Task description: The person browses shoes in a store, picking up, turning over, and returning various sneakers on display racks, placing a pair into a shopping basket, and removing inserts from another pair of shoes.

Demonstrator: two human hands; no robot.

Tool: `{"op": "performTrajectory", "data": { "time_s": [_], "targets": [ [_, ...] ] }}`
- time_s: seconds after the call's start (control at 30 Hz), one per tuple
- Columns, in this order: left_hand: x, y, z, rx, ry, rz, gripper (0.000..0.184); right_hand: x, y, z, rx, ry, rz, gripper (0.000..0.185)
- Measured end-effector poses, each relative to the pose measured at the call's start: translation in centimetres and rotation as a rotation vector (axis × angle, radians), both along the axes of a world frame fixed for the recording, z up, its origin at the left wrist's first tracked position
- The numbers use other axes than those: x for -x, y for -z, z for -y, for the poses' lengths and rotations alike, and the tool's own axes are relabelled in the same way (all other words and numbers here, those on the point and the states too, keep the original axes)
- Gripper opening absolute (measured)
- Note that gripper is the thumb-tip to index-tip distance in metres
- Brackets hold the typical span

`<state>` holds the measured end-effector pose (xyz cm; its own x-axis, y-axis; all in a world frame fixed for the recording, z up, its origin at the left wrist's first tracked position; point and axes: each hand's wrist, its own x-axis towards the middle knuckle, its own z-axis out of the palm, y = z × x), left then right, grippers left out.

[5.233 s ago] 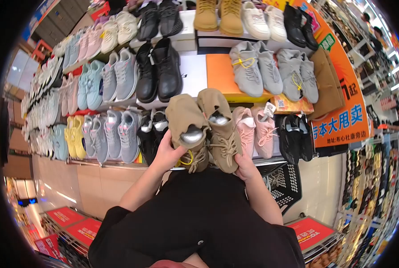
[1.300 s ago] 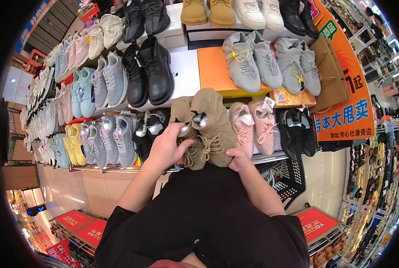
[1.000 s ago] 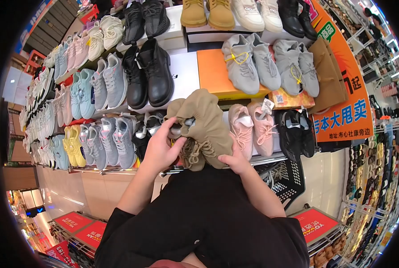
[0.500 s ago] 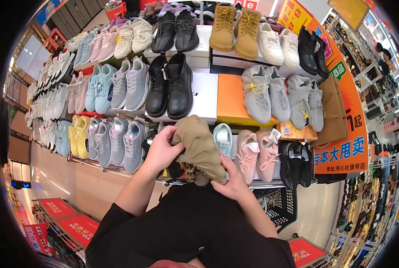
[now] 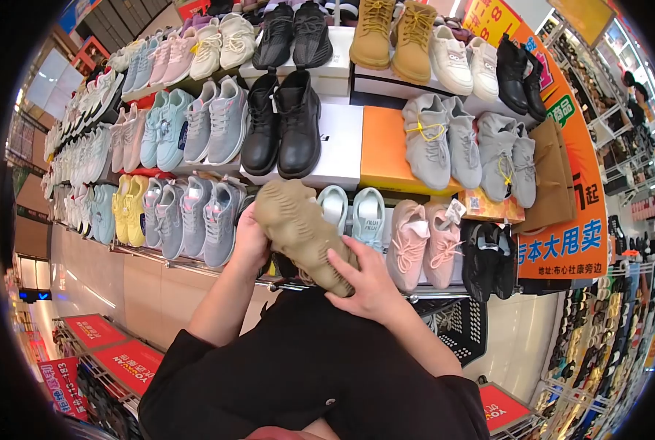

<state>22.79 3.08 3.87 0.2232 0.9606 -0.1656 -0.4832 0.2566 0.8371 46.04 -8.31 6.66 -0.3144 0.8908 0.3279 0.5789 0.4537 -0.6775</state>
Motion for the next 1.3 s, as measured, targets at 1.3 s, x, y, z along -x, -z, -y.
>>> {"op": "performTrajectory", "data": {
  "time_s": [1.3],
  "targets": [
    [0.0, -5.0, -0.3, -0.261, 0.046, -0.009, 0.012, -1.2, -2.6, -2.5, 0.01, 0.008, -0.339, 0.064]
  ]
}}
